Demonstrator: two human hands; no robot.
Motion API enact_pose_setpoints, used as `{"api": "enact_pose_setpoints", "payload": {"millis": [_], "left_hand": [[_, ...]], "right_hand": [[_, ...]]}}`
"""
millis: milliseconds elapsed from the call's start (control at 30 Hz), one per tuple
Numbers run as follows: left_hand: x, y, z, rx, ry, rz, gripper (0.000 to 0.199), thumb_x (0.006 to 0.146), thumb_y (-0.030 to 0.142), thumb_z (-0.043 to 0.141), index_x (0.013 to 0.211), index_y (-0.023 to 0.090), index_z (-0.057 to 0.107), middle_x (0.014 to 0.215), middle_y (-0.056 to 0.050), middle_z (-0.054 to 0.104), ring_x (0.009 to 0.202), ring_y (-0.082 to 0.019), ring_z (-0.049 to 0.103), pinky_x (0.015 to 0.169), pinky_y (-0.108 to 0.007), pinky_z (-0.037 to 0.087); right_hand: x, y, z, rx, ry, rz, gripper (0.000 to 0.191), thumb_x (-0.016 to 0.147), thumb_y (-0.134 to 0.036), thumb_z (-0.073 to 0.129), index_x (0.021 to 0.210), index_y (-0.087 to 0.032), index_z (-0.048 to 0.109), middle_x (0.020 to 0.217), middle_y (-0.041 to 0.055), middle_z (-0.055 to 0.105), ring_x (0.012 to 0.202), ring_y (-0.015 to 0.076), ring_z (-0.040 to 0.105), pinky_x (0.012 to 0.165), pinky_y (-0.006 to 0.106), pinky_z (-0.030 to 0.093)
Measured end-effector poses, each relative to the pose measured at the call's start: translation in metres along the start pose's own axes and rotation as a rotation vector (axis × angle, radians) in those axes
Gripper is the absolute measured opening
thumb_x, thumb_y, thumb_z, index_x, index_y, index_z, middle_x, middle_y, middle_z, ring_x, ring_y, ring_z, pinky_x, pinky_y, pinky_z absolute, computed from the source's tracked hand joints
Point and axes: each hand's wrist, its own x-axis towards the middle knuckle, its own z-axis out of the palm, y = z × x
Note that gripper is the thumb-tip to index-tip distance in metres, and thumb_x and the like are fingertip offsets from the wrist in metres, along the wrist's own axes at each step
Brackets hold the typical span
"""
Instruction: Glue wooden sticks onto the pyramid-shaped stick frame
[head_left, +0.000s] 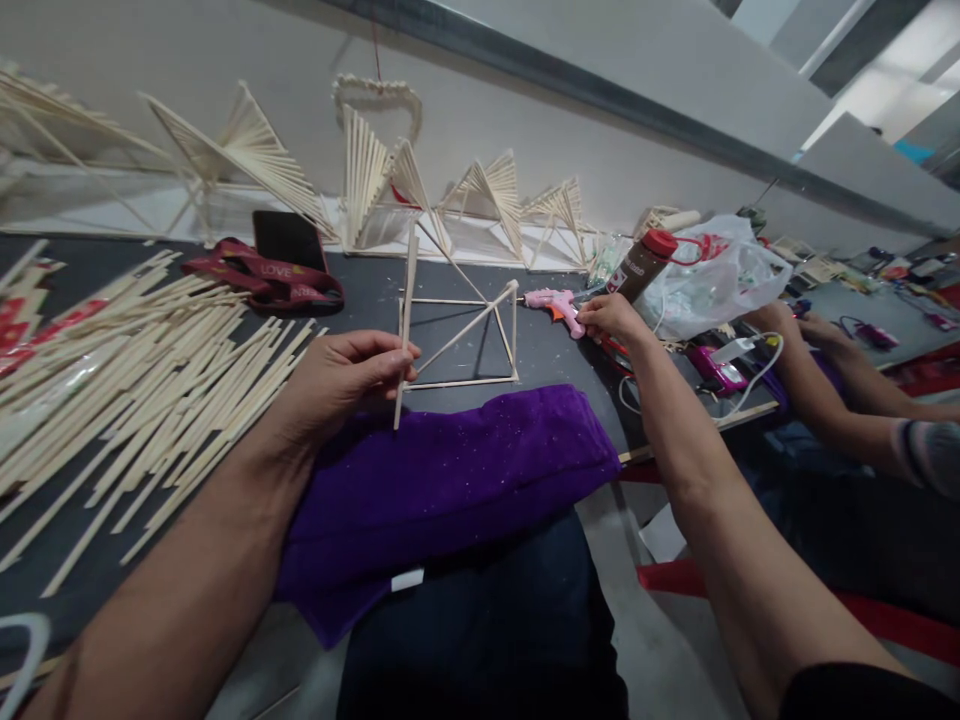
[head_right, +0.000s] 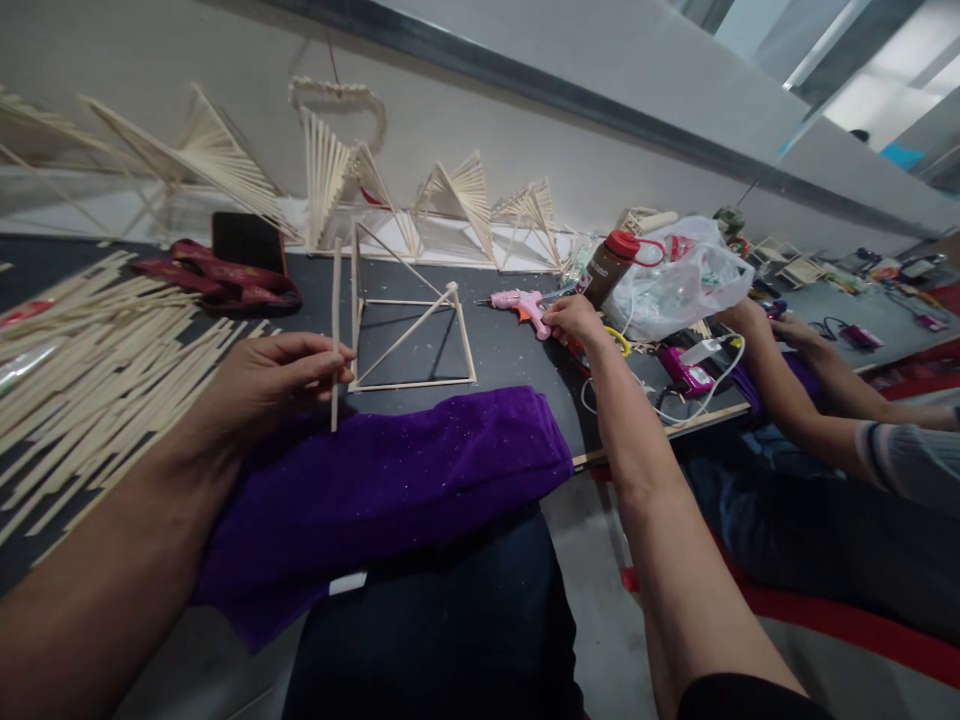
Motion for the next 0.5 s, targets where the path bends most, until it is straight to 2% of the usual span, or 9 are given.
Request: {"api": "enact_pose_setpoints", "payload": {"millis": [167,267,367,433,500], "left_hand": [[0.003,-0.002,-0.001,0.002,-0.012,-0.011,0.023,0.065,0.033,0.082,0.081,0.018,0.075,0.068,-0.003,0.068,0.05,-0.009,0.055,0.046,-0.017,0.042],[0.003,-0.002,-0.001,0.001,-0.012,-0.014,0.023,0.064,0.034,0.082,0.079,0.018,0.074,0.067,-0.002,0.068,0.052,-0.008,0.056,0.048,-0.017,0.044],[0.003,-0.002,-0.001,-0.006,-0.021,-0.015,0.024,0.064,0.033,0.083,0.08,0.017,0.074,0.067,-0.002,0.068,0.052,-0.009,0.056,0.048,-0.018,0.043],[0.002,-0.003,-0.001,-0.008,-0.027,-0.011,0.024,0.064,0.033,0.082,0.081,0.017,0.074,0.067,-0.002,0.068,0.051,-0.009,0.055,0.047,-0.018,0.043],[0.002,-0.003,-0.002,-0.008,-0.037,-0.006,0.024,0.065,0.033,0.082,0.081,0.017,0.074,0.068,-0.003,0.068,0.051,-0.009,0.055,0.047,-0.018,0.042]], "right_hand": [[0.009,-0.004,0.002,-0.164,0.024,0.029,0.016,0.077,-0.028,0.06,0.071,-0.014,0.067,0.053,0.0013,0.059,0.05,0.0124,0.055,0.05,0.022,0.042],[0.011,-0.01,0.006,-0.289,0.038,0.008,0.021,0.074,-0.036,0.065,0.068,-0.016,0.069,0.058,0.0034,0.064,0.063,0.0165,0.061,0.059,0.024,0.045],[0.008,-0.019,0.01,-0.399,0.046,-0.005,0.019,0.068,-0.036,0.07,0.066,-0.018,0.07,0.066,0.0068,0.069,0.079,0.0225,0.066,0.071,0.028,0.046],[0.004,-0.025,0.011,-0.473,0.12,0.004,0.028,0.071,-0.045,0.067,0.074,-0.017,0.072,0.077,0.0118,0.072,0.088,0.0274,0.067,0.076,0.032,0.047],[0.001,-0.03,0.009,-0.533,0.244,0.015,0.046,0.076,-0.057,0.059,0.086,-0.014,0.074,0.092,0.0179,0.073,0.095,0.032,0.067,0.077,0.034,0.047]]}}
